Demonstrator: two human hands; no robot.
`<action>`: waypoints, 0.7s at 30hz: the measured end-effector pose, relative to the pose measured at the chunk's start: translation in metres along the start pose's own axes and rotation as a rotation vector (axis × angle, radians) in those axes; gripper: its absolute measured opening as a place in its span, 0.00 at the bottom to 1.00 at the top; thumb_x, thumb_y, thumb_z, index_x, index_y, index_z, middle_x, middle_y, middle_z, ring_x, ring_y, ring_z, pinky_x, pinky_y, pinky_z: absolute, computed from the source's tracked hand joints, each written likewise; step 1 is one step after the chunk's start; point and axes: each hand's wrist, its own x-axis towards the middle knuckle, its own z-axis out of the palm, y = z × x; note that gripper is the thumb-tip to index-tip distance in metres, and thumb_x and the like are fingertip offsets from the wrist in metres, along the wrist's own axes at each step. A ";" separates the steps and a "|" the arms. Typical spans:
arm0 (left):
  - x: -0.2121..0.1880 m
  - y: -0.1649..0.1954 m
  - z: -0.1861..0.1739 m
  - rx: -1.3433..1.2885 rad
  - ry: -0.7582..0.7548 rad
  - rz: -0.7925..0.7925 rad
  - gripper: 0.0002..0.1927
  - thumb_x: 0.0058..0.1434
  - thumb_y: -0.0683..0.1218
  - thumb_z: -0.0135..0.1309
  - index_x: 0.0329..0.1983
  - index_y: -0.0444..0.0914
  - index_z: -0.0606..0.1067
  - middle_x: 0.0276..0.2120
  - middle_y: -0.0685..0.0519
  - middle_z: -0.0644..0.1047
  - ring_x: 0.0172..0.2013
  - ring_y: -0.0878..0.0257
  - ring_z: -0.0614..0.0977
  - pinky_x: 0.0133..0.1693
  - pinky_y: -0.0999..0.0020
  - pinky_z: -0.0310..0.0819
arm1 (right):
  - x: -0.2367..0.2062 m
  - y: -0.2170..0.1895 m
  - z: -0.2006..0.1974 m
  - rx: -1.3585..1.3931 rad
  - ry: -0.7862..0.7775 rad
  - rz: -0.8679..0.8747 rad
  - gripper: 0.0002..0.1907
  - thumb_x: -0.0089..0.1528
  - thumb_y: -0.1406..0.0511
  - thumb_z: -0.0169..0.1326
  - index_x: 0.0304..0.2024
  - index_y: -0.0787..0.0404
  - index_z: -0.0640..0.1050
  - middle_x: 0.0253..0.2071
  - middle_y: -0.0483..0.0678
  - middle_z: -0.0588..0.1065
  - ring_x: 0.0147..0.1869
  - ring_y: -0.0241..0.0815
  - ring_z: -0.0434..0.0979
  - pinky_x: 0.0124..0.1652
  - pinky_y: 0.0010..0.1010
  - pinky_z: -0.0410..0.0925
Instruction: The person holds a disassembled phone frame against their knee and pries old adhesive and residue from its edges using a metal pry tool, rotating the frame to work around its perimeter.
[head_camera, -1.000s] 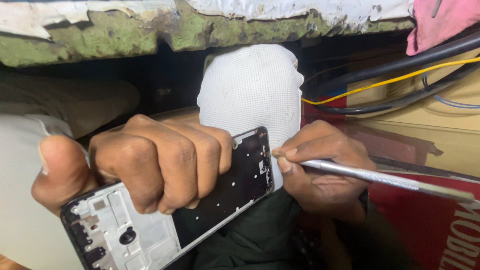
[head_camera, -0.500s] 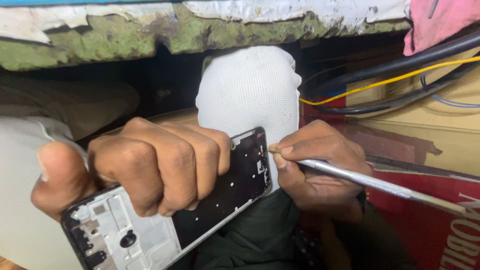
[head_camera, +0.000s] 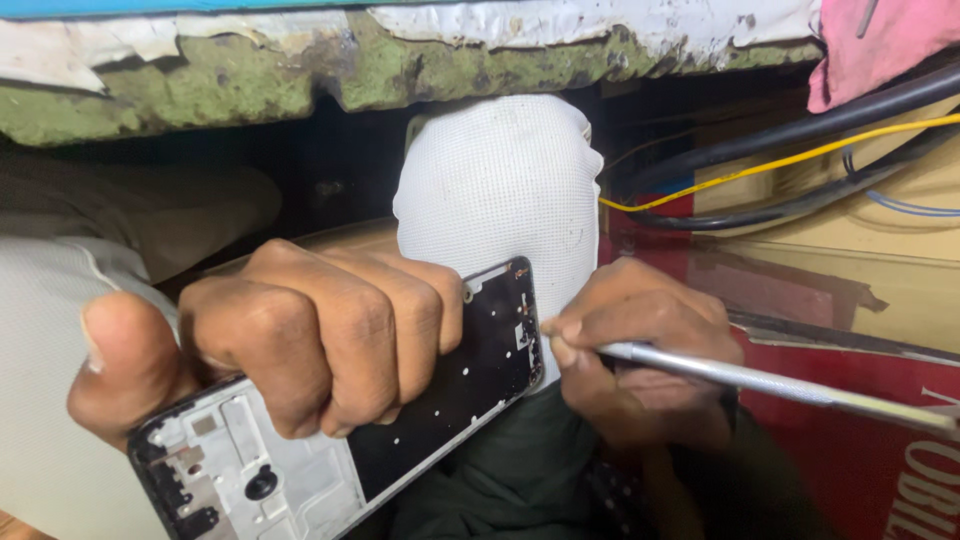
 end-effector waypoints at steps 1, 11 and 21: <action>-0.001 0.000 0.001 -0.007 0.021 0.002 0.36 0.75 0.65 0.18 0.24 0.40 0.67 0.22 0.51 0.75 0.24 0.56 0.74 0.37 0.50 0.67 | 0.001 0.001 -0.001 -0.013 -0.007 -0.033 0.06 0.61 0.74 0.59 0.39 0.64 0.74 0.34 0.54 0.78 0.34 0.37 0.81 0.31 0.22 0.73; -0.007 0.004 0.004 0.007 0.105 -0.067 0.36 0.75 0.66 0.19 0.23 0.41 0.67 0.23 0.51 0.76 0.26 0.55 0.73 0.33 0.54 0.65 | -0.005 -0.006 -0.004 0.194 -0.059 0.094 0.08 0.62 0.76 0.58 0.40 0.62 0.74 0.36 0.54 0.78 0.30 0.32 0.79 0.29 0.20 0.71; -0.014 -0.004 -0.006 0.002 0.026 -0.021 0.36 0.75 0.66 0.18 0.24 0.41 0.67 0.23 0.52 0.76 0.26 0.56 0.72 0.35 0.51 0.65 | -0.002 -0.007 -0.003 0.186 -0.040 0.090 0.08 0.59 0.77 0.59 0.36 0.63 0.75 0.32 0.53 0.78 0.29 0.35 0.80 0.28 0.22 0.71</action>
